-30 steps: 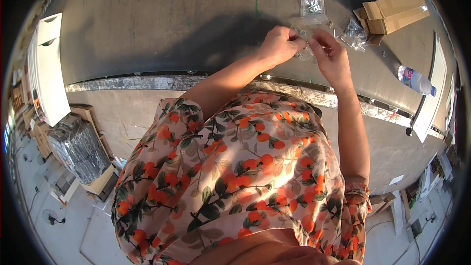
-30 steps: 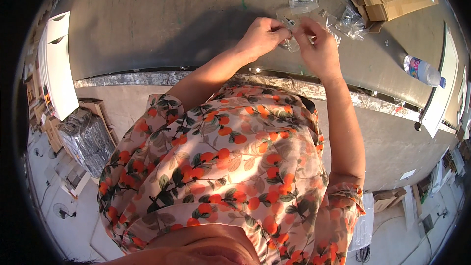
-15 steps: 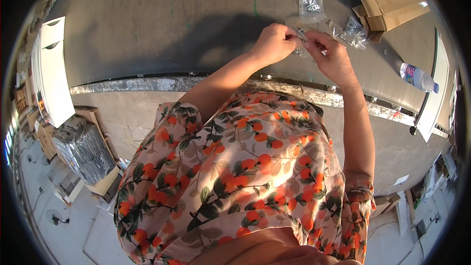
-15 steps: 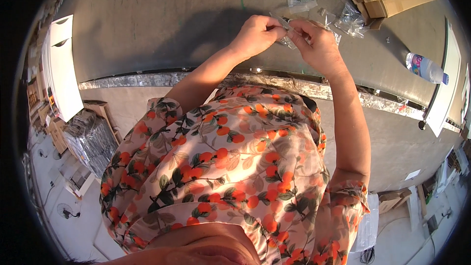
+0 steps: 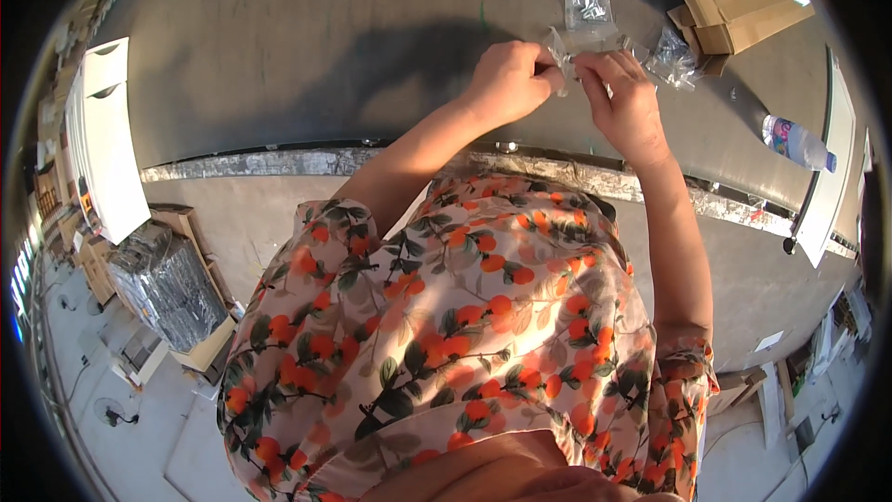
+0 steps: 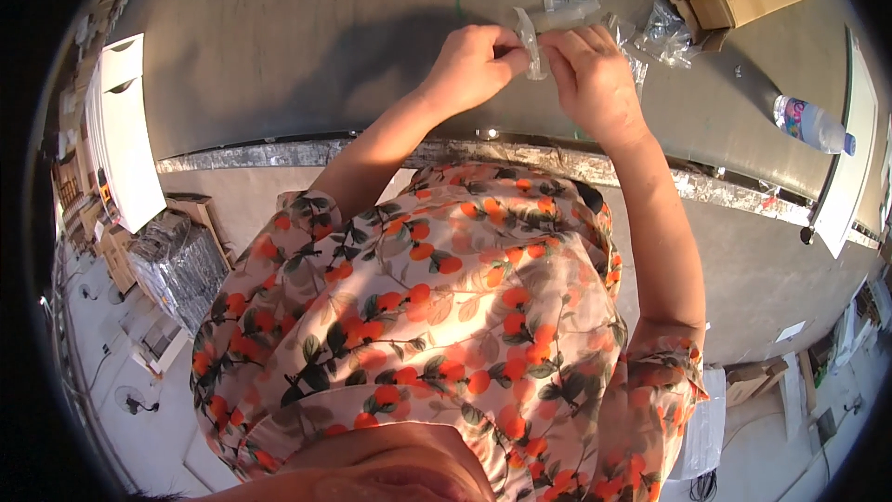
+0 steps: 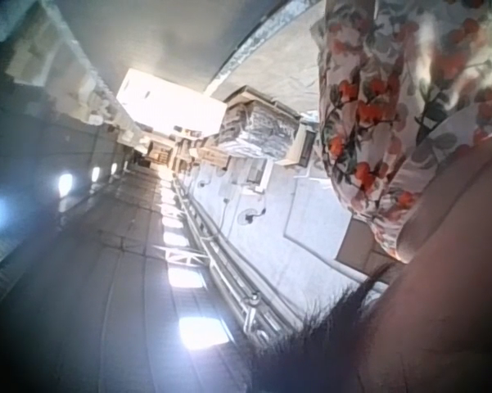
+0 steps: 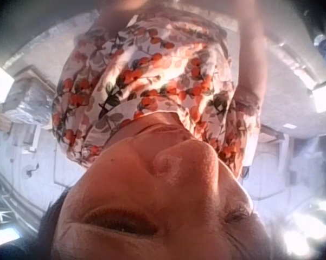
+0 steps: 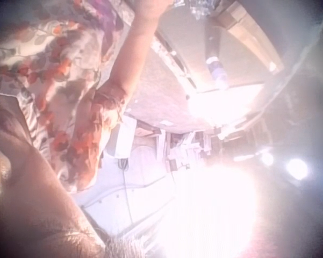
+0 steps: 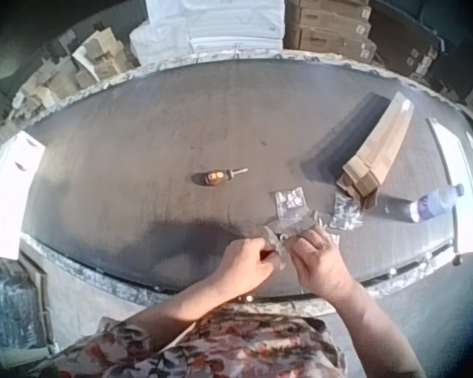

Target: The person assembles a cabinet by fitting panels together and driving screws using a power drill, then opens plastic bags to sort hardware by hand.

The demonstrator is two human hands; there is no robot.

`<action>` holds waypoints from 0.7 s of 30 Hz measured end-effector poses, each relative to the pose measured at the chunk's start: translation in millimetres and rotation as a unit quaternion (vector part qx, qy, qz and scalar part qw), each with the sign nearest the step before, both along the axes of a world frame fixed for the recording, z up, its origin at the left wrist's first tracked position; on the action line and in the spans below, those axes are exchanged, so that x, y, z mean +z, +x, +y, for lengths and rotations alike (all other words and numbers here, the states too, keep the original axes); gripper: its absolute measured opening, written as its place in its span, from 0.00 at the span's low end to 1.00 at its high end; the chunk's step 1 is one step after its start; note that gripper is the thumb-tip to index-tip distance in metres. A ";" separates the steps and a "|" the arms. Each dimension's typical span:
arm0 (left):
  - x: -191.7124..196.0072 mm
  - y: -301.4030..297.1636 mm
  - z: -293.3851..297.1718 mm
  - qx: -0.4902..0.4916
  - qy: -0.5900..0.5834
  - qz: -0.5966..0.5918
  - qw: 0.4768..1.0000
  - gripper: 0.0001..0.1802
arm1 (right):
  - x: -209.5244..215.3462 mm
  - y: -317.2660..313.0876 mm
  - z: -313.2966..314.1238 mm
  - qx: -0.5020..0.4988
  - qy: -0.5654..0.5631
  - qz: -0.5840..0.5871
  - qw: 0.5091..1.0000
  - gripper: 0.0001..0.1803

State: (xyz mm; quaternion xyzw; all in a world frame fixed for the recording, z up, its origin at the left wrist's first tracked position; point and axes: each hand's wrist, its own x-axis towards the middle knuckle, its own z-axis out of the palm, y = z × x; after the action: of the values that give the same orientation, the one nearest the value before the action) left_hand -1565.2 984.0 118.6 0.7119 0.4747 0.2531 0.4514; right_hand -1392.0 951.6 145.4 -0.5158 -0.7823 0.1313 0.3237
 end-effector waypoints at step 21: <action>14.3 -40.2 33.5 0.180 -0.022 -0.108 0.978 0.08 | -66.7 22.4 0.0 -0.058 -0.081 -0.100 0.990 0.06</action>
State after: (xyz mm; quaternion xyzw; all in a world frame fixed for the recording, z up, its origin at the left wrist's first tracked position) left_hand -1605.3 1017.5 132.9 0.5734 0.5489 0.3947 0.4629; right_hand -1369.6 951.6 78.8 -0.5958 -0.7660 0.1230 0.2076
